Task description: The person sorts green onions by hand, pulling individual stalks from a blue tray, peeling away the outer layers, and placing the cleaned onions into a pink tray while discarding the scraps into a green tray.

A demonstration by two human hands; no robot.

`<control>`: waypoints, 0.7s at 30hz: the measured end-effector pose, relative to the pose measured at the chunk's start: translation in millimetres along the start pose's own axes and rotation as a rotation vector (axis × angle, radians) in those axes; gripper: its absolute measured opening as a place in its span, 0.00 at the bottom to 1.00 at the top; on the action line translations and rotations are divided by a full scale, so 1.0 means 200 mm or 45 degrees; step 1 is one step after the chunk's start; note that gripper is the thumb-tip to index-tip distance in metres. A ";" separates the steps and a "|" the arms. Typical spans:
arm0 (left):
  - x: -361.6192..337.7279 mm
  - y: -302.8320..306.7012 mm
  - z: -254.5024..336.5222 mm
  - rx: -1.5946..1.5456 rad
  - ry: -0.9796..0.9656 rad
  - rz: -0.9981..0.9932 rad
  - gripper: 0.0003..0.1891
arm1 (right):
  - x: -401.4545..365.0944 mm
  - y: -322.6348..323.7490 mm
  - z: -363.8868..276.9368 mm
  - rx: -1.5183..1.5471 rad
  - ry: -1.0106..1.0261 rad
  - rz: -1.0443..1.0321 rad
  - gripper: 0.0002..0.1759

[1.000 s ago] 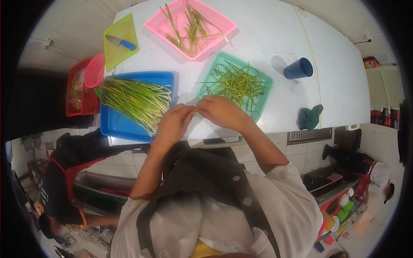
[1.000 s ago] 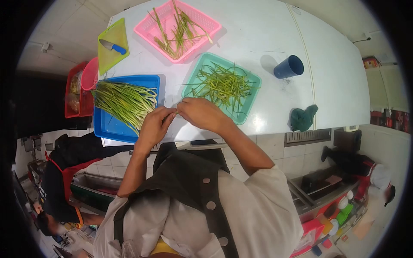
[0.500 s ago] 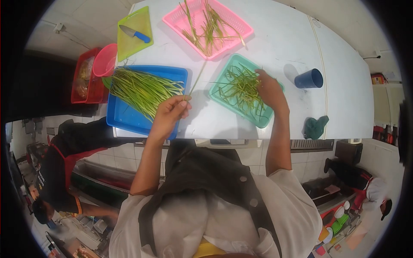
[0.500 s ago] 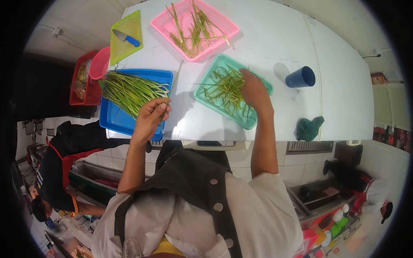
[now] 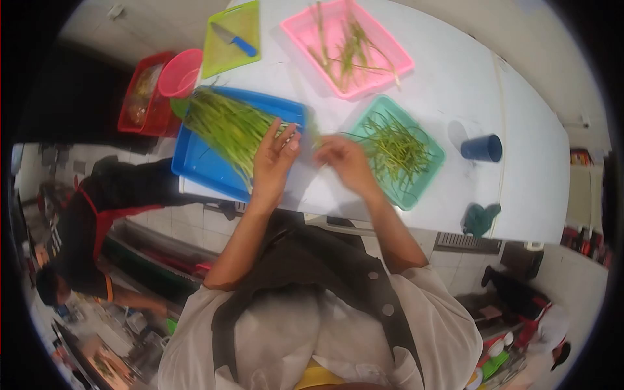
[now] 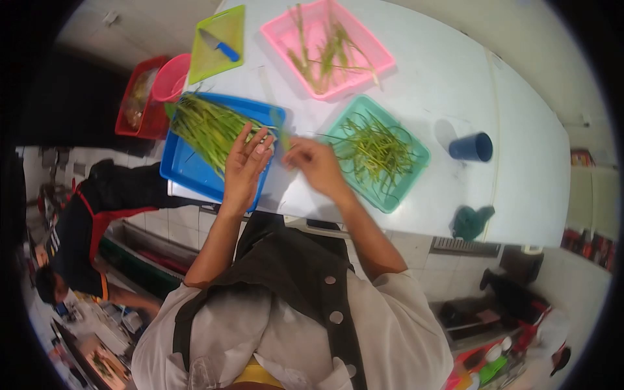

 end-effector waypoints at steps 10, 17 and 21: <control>-0.20 0.31 -0.03 0.251 0.152 -0.245 0.18 | 0.46 0.00 -0.71 -1.024 0.909 0.546 0.18; -0.37 0.46 0.09 0.195 0.352 -0.535 0.18 | 0.49 -0.69 0.05 -1.648 0.260 -0.662 0.19; -0.37 0.66 0.12 0.143 0.281 -0.435 0.19 | 0.45 -0.77 0.19 -1.615 0.226 -0.413 0.20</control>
Point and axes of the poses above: each hand's wrist, its own x-axis towards the middle knuckle, its own y-axis out of the back of the hand, z = x × y, the point moved 2 cm from there along x, towards the middle knuckle
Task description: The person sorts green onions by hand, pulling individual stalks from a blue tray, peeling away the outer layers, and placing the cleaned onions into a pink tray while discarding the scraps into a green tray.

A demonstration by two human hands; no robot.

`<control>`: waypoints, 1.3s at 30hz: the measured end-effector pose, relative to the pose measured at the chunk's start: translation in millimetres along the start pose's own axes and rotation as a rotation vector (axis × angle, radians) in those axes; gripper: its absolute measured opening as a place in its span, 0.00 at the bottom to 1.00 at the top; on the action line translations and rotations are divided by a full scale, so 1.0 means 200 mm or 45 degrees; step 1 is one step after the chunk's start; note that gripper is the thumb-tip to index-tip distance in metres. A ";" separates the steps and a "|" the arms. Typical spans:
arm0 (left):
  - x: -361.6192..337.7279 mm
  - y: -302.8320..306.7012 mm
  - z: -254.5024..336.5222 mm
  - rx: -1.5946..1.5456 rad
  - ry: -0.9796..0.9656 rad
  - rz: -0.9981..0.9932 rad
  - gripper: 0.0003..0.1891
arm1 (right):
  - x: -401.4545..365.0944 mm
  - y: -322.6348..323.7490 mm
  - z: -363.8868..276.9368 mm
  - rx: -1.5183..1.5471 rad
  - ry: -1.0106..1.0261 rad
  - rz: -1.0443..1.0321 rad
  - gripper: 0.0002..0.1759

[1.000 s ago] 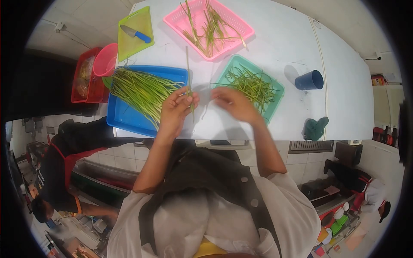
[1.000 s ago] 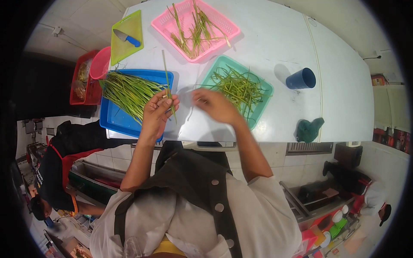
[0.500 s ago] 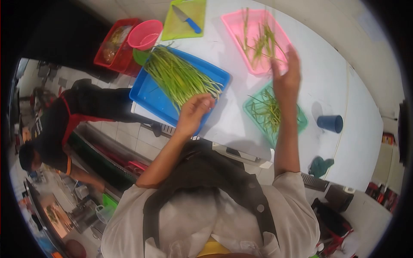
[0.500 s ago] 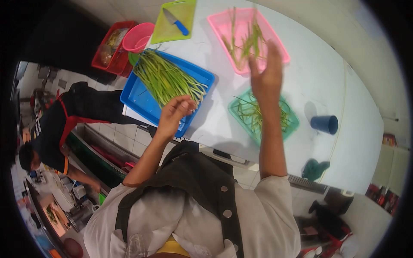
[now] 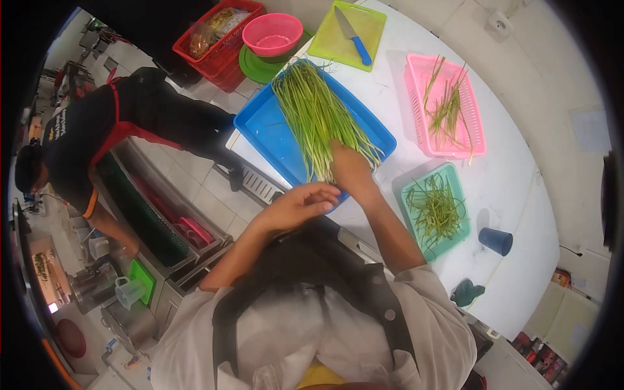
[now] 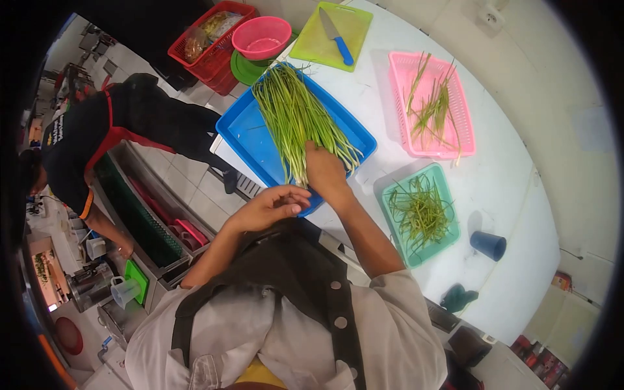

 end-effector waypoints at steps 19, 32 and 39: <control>0.28 0.37 0.21 -0.222 -0.232 0.160 0.16 | -0.34 0.17 -0.43 1.004 -0.423 0.413 0.09; 0.28 0.38 0.21 -0.159 -0.085 0.087 0.16 | -0.42 0.12 -0.34 1.432 -0.487 0.330 0.08; 0.26 0.43 0.27 -0.200 -0.148 0.355 0.14 | -0.39 0.16 -0.30 1.643 -0.393 0.399 0.07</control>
Point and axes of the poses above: each hand's wrist, its own x-axis towards the middle knuckle, its own y-axis out of the back of the hand, z = x × y, the point moved 2 cm from there along x, towards the middle knuckle
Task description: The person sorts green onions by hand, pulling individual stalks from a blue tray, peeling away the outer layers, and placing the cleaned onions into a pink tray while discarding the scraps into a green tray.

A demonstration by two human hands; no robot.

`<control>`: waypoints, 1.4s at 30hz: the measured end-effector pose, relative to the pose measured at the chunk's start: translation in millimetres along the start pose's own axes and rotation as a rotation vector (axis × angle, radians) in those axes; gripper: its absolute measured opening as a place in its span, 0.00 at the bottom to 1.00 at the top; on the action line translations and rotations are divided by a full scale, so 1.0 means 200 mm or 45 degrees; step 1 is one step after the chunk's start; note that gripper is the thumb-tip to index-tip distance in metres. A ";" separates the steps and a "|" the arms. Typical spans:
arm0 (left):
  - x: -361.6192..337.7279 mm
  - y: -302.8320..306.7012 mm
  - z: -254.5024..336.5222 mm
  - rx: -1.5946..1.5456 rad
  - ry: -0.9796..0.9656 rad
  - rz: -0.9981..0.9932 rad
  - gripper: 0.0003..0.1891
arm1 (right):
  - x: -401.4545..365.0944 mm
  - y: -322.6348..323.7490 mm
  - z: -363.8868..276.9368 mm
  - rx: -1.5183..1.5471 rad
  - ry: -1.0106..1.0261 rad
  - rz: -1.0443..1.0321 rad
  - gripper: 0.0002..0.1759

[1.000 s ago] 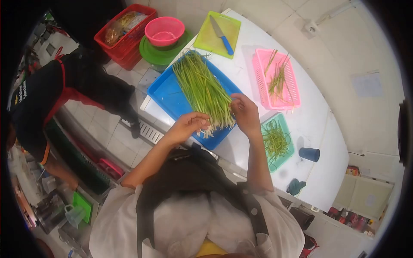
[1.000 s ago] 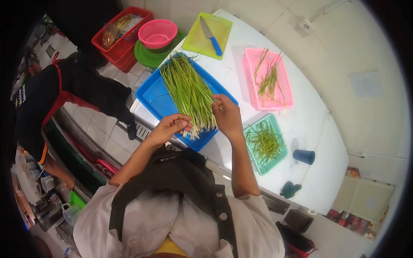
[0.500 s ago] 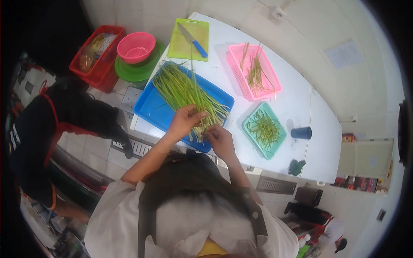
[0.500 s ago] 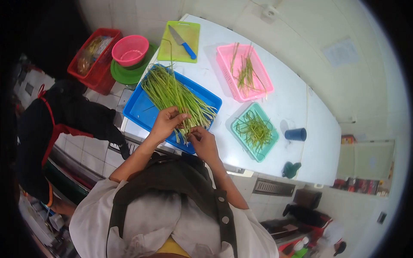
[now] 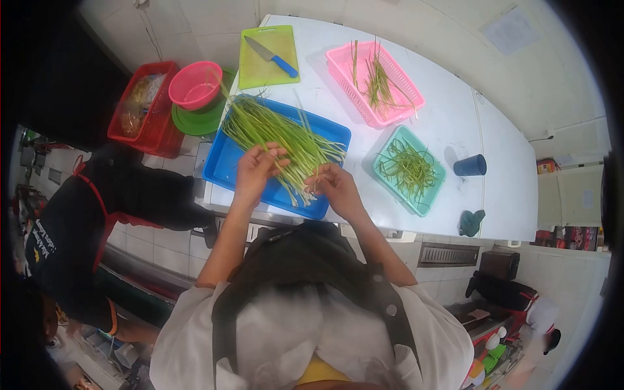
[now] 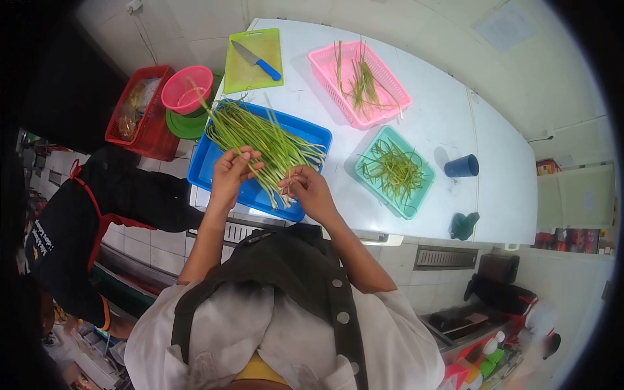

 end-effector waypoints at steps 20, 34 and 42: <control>-0.06 -0.10 -0.02 0.353 -0.161 -0.026 0.09 | 0.03 -0.08 0.07 -0.360 0.231 0.038 0.12; -0.04 -0.10 -0.03 0.216 -0.210 -0.080 0.12 | 0.03 -0.03 0.08 -0.058 0.089 -0.165 0.10; 0.06 0.14 0.05 0.068 -0.246 0.101 0.10 | -0.14 0.31 -0.03 -0.235 0.124 -0.269 0.06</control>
Point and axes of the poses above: each hand's wrist, its own x-axis towards the middle knuckle, its own y-axis out of the back of the hand, z = x × y, the point moved 2 cm from there along x, towards the middle knuckle
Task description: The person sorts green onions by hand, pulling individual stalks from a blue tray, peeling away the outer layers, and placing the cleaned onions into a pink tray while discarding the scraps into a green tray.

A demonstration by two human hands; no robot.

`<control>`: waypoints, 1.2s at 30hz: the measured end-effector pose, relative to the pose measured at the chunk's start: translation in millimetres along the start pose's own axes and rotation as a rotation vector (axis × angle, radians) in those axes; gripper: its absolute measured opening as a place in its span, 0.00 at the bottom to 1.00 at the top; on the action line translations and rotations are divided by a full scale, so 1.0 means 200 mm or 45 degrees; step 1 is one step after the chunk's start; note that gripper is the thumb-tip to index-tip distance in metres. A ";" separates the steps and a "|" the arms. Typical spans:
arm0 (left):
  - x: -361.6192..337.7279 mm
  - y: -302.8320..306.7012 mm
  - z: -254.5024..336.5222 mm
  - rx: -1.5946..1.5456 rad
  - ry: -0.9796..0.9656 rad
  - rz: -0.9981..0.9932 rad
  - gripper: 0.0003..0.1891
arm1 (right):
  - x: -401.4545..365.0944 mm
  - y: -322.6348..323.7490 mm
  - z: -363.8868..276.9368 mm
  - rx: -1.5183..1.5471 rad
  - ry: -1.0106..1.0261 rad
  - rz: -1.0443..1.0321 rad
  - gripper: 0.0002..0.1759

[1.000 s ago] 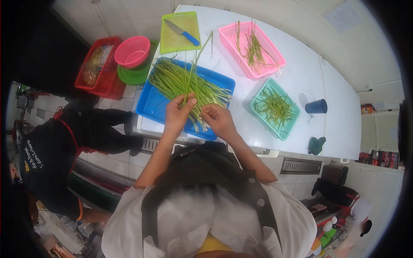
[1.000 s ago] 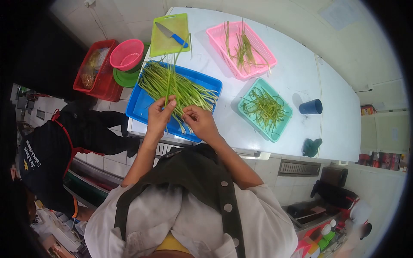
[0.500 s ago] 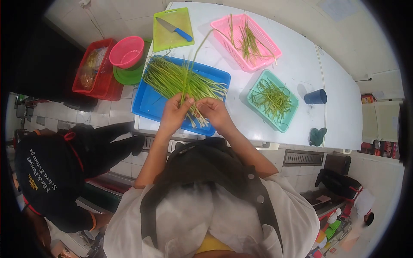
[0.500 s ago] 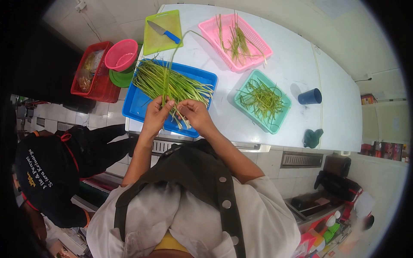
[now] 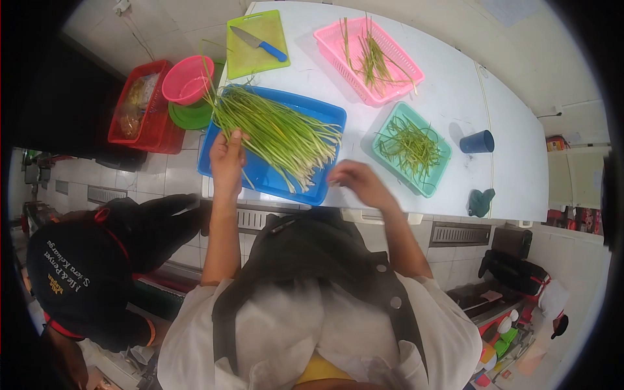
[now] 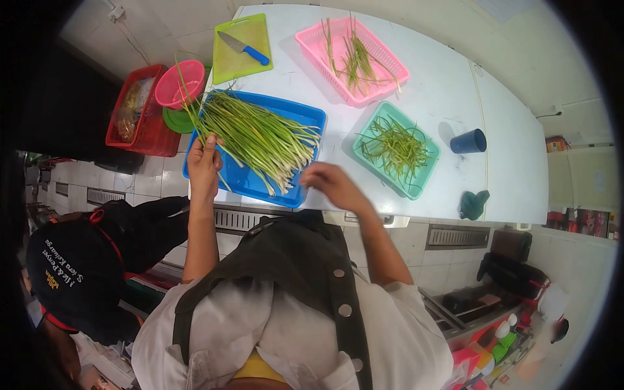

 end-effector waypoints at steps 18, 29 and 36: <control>-0.17 -0.36 -0.15 -0.494 0.629 -0.376 0.12 | 0.02 0.33 -0.01 -0.529 -0.139 0.404 0.18; -0.28 -0.34 -0.17 -0.246 0.606 -0.455 0.12 | 0.30 -0.01 0.01 0.544 0.017 0.305 0.08; -0.28 -0.23 -0.17 -0.277 0.574 -0.320 0.12 | 0.35 0.08 -0.08 0.372 0.078 0.566 0.06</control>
Point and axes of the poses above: each hand's wrist, its own x-axis towards the middle knuckle, its own y-axis out of the back of the hand, z = x × y, the point moved 2 cm from there along x, towards the middle knuckle
